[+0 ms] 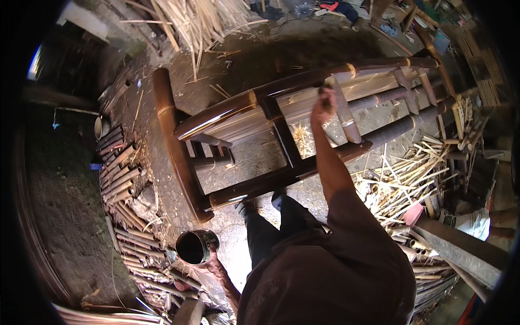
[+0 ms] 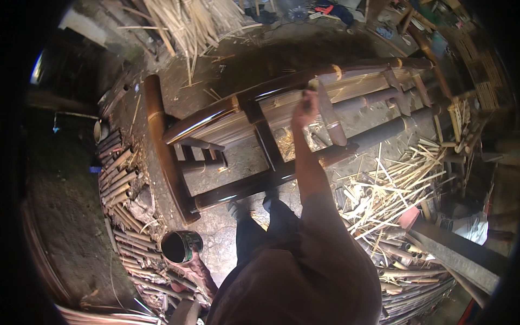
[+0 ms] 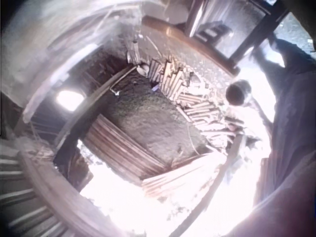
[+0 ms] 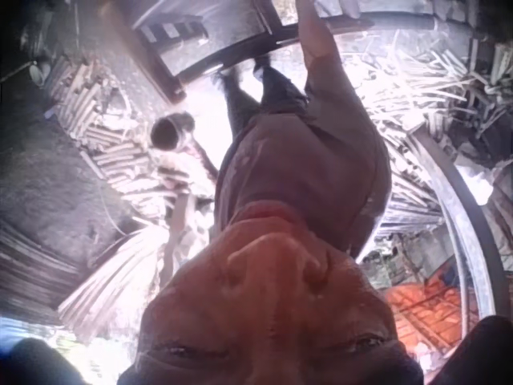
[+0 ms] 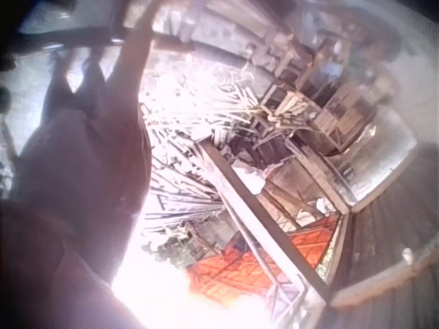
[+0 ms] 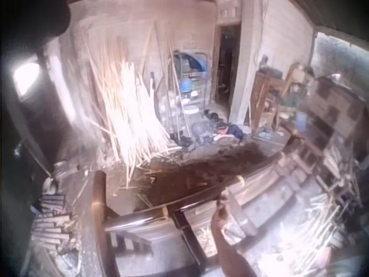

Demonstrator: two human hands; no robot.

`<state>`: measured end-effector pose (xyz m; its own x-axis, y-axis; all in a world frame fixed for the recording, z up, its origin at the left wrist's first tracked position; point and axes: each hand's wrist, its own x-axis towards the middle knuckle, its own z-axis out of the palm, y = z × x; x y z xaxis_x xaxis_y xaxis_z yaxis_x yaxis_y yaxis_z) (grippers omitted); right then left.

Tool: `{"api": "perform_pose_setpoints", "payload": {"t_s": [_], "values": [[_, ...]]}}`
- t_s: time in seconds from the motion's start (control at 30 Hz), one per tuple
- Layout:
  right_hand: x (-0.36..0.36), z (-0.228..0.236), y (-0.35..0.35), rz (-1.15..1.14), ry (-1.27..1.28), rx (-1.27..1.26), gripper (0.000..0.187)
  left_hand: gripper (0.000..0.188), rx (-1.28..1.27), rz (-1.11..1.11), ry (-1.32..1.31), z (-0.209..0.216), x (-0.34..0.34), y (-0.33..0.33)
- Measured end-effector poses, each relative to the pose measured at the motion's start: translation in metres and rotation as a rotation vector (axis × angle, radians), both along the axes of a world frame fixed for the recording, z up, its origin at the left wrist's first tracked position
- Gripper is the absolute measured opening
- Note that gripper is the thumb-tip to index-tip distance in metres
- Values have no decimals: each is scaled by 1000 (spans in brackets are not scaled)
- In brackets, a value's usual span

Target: The person applies varnish to a bamboo chair frame using a brush and a small can. They repeatedly dip the brush into the can and coat the legs and seat frame, occasionally repositioning the chair to reach different sections.

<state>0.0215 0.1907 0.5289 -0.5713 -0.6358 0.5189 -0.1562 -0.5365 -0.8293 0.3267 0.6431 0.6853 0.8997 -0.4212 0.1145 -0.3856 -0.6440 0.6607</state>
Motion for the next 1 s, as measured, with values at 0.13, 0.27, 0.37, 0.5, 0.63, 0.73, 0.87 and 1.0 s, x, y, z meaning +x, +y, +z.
{"api": "perform_pose_setpoints", "payload": {"t_s": [0.13, 0.27, 0.37, 0.5, 0.63, 0.73, 0.87, 1.0], "values": [[18, 35, 18, -42, 132, 286, 13, 106, -13, -80, -4, -3, 14, -23], [-51, 46, -4, 100, 159, 313, 12, 105, -20, -161, -97, -3, 18, -31], [-42, 47, 18, 497, 157, 371, 12, 104, -85, -208, -61, -6, 14, -41], [-27, 58, 47, 1029, 96, 625, 14, 95, -440, -34, 518, 13, 4, -59], [-81, 42, 80, 1364, -64, 817, 20, 95, 99, -237, 36, 29, -1, -57], [-77, 96, 67, 1300, 387, 967, 20, 107, 34, -200, 108, 26, -3, -66], [-21, 61, 6, 1015, 277, 475, 11, 112, 24, -168, 13, 0, 4, -59], [-12, 78, 9, 989, 647, 343, 7, 115, 22, -208, 77, 5, 0, -55]]}}
